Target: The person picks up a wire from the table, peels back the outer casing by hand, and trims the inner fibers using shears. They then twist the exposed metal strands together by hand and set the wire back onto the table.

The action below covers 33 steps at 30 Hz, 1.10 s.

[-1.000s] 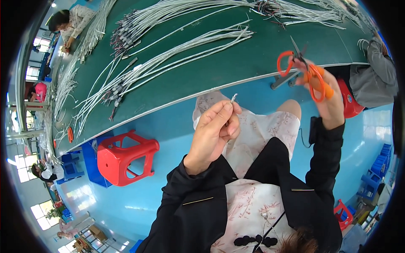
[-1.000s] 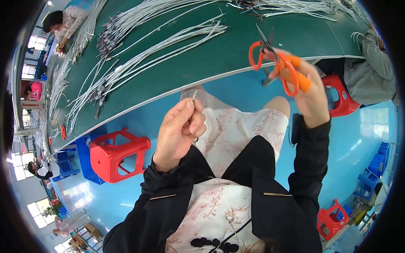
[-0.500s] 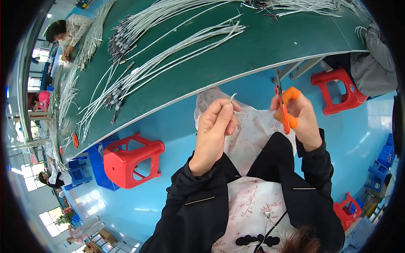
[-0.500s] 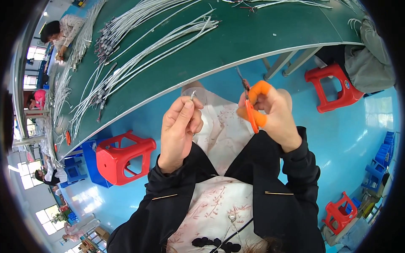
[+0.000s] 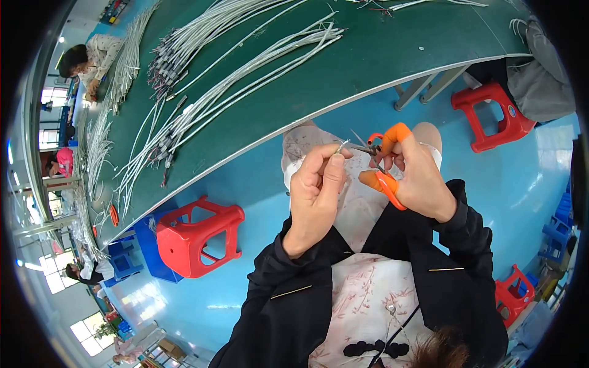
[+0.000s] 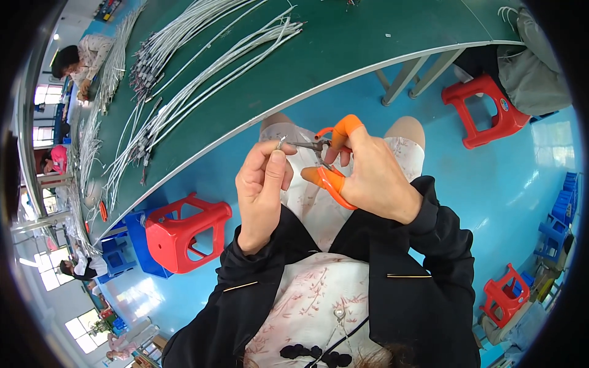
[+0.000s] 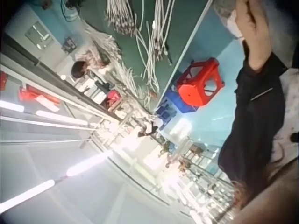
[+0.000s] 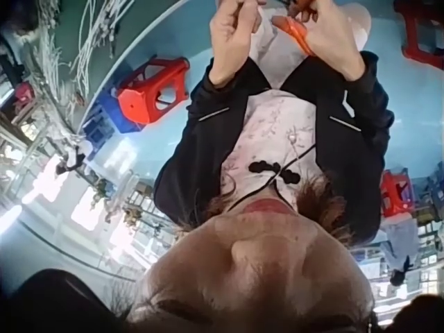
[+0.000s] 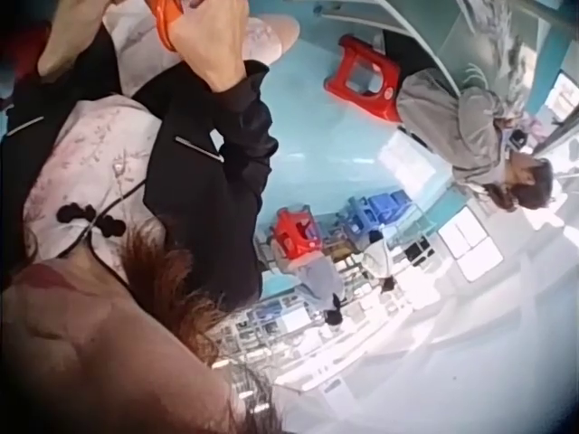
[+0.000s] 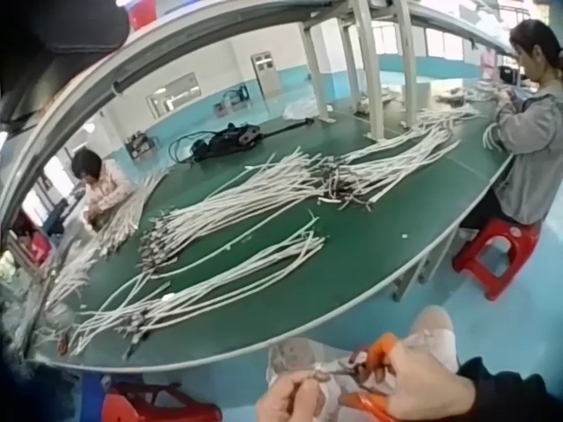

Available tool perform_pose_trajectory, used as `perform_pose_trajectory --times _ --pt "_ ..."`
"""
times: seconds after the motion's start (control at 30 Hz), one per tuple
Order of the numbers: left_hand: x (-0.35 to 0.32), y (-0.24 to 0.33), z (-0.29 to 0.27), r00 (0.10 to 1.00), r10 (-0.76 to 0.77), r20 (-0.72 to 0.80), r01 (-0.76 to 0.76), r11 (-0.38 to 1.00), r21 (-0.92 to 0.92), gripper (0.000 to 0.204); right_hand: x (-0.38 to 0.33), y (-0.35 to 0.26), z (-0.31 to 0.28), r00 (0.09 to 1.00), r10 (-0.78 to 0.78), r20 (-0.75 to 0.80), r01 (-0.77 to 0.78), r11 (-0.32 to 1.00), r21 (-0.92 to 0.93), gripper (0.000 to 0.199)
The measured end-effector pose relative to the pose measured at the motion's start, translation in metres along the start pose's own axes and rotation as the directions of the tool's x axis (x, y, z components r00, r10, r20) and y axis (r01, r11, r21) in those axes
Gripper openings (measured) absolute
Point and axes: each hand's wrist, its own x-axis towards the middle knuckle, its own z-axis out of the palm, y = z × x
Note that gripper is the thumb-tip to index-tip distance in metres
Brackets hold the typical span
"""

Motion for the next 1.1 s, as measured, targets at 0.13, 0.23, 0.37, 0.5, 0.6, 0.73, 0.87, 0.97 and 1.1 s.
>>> perform_pose_trajectory --times 0.13,0.23,0.37,0.5,0.6,0.73,0.87,0.97,1.1 --pt "-0.001 -0.006 -0.002 0.998 0.057 0.035 -0.058 0.997 0.051 0.016 0.002 -0.003 0.000 0.999 0.033 0.007 -0.033 0.999 0.023 0.049" --pt "-0.002 -0.008 0.000 0.996 0.093 0.008 -0.094 0.992 0.088 0.015 0.002 -0.005 0.000 1.000 0.004 -0.003 -0.004 1.000 -0.004 0.049" --pt "-0.002 -0.012 0.002 0.993 0.121 -0.009 -0.119 0.988 0.102 0.013 0.002 -0.001 0.000 0.999 -0.034 -0.008 0.033 0.998 -0.046 0.049" --pt "-0.003 -0.017 -0.002 0.990 0.140 -0.014 -0.135 0.973 0.185 0.013 0.002 0.000 -0.001 0.997 -0.081 -0.007 0.080 0.994 -0.074 0.049" --pt "-0.002 -0.017 -0.001 0.992 0.126 0.003 -0.124 0.975 0.183 0.016 0.003 0.001 -0.002 0.996 -0.089 -0.002 0.089 0.992 -0.086 0.050" --pt "-0.002 -0.013 -0.002 0.997 0.075 0.034 -0.079 0.987 0.137 0.018 0.003 0.000 -0.004 0.996 -0.084 0.015 0.085 0.990 -0.109 0.050" --pt "-0.002 -0.009 -0.001 0.998 0.038 0.044 -0.043 0.992 0.118 0.019 0.003 0.001 -0.005 0.994 -0.106 0.020 0.108 0.984 -0.141 0.051" --pt "0.001 -0.011 -0.006 0.994 -0.026 0.107 0.029 0.999 -0.028 0.019 0.003 0.002 -0.006 0.994 -0.107 0.024 0.109 0.983 -0.147 0.052" --pt "0.003 -0.016 -0.014 0.959 -0.113 0.259 0.198 0.922 -0.333 0.018 0.005 0.004 -0.007 0.993 -0.119 0.023 0.122 0.982 -0.145 0.054"
